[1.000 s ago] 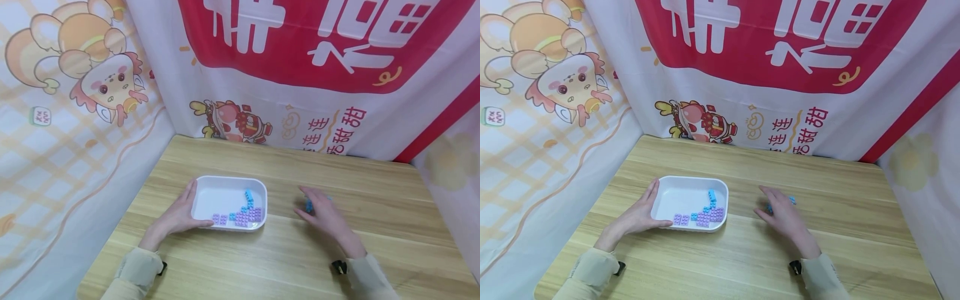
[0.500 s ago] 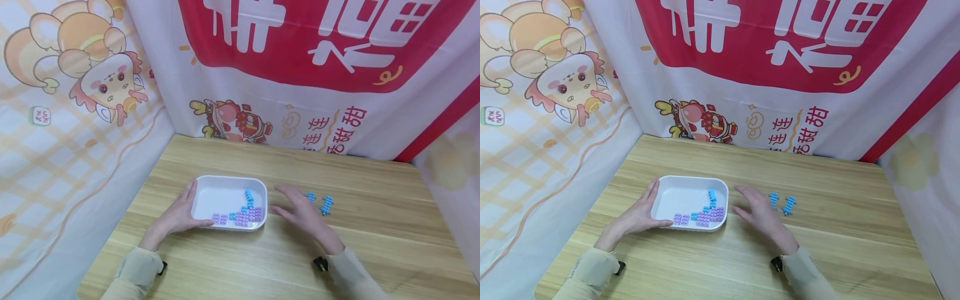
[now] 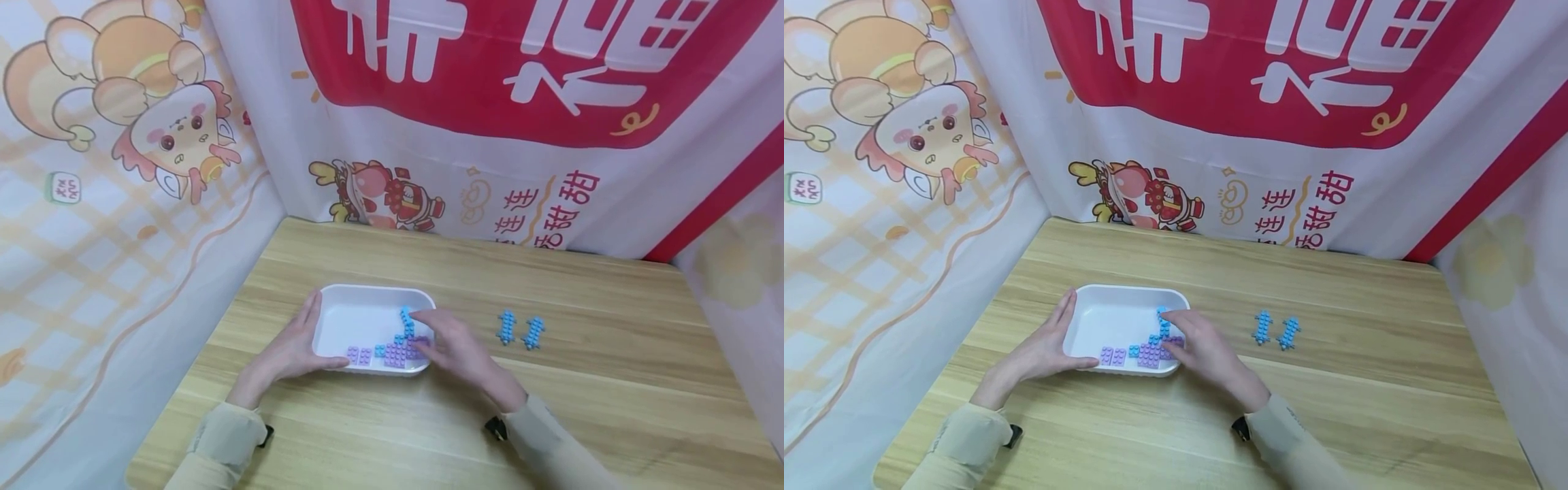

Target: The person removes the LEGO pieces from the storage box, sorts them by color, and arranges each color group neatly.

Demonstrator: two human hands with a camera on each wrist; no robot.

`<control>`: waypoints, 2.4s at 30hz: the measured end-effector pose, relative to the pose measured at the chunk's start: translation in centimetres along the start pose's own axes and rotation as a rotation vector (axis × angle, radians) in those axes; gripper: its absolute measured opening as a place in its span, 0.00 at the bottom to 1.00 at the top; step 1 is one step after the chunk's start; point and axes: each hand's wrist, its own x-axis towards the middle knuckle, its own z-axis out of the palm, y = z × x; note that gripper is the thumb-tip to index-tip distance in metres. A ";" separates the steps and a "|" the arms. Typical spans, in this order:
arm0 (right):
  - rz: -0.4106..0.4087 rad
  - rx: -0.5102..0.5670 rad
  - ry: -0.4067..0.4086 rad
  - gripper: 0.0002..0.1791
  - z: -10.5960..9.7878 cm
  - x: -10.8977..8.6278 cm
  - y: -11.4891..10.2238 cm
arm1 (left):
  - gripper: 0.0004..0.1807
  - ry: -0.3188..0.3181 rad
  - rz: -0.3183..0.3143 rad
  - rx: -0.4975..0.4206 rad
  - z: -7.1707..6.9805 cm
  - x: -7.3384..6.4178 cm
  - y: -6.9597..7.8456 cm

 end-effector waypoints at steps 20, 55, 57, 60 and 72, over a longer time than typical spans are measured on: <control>0.120 -0.060 -0.260 0.18 4.5 4.7 -1.9 | 0.87 0.002 0.008 -0.015 0.1 0.2 -0.1; 0.108 -0.049 -0.110 0.13 4.3 3.5 -2.4 | 0.87 0.005 0.010 -0.003 0.1 0.3 0.1; 0.092 -0.053 -0.084 0.15 4.0 3.0 -2.4 | 0.87 0.005 0.012 -0.006 0.1 0.3 0.0; 0.080 -0.039 -0.051 0.16 3.4 2.3 -2.4 | 0.87 0.006 0.012 -0.013 0.2 0.3 0.0; 0.061 -0.036 0.079 0.17 1.1 -0.3 -2.4 | 0.87 -0.003 0.002 -0.012 0.1 0.2 0.2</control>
